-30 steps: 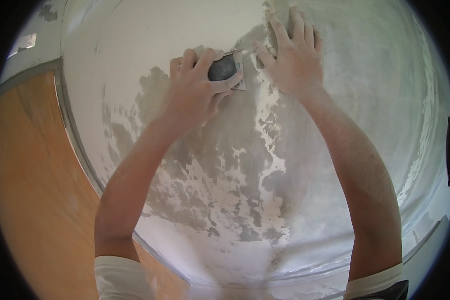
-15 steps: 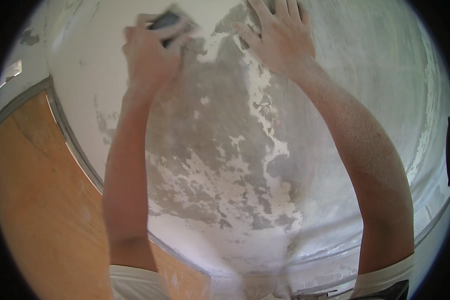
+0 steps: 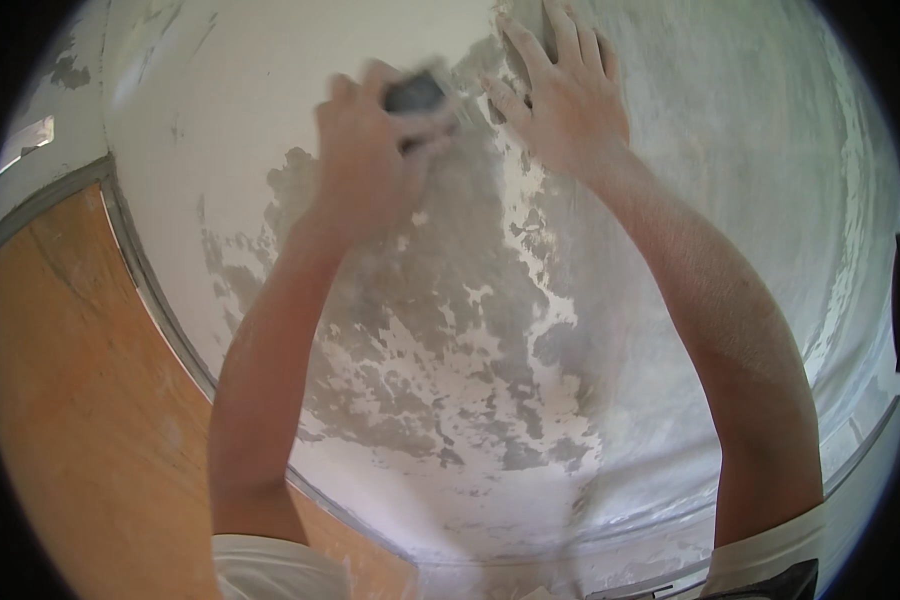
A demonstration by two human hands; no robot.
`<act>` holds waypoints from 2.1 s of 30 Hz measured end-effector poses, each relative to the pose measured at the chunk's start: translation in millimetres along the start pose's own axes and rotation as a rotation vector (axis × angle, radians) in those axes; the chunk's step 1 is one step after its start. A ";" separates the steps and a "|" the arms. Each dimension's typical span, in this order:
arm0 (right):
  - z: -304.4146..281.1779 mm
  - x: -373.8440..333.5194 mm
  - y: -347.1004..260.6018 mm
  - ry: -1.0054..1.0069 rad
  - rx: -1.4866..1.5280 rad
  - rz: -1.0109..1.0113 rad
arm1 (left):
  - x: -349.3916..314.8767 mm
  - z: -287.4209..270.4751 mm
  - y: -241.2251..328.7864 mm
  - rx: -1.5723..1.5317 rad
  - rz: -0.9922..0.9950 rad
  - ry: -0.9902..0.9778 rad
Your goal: The person sands a ceiling area with a sanding block and then uses a scraper to remove material from the surface.
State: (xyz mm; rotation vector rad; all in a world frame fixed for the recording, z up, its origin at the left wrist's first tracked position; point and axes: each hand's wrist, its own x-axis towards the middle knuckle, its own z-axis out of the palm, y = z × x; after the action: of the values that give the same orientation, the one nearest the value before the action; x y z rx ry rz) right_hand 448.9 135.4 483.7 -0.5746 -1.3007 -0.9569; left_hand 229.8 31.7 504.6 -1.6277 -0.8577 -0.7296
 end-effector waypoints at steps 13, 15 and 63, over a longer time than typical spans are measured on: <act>10.4 -6.3 5.9 -0.072 -0.099 0.035 | 6.9 -10.0 -9.6 -0.086 0.015 -0.100; 6.5 -5.5 -0.1 -0.105 -0.076 0.052 | 6.1 -2.4 -10.4 -0.053 -0.302 0.124; -89.3 34.8 -22.4 -1.106 -0.353 -0.110 | 3.0 -72.5 -4.0 -0.125 -0.557 0.074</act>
State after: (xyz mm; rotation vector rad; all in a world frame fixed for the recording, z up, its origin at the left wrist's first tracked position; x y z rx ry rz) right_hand 477.6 41.9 494.8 -1.4421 -2.1542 -0.9867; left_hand 226.2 -38.2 524.2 -1.4648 -1.2500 -1.2410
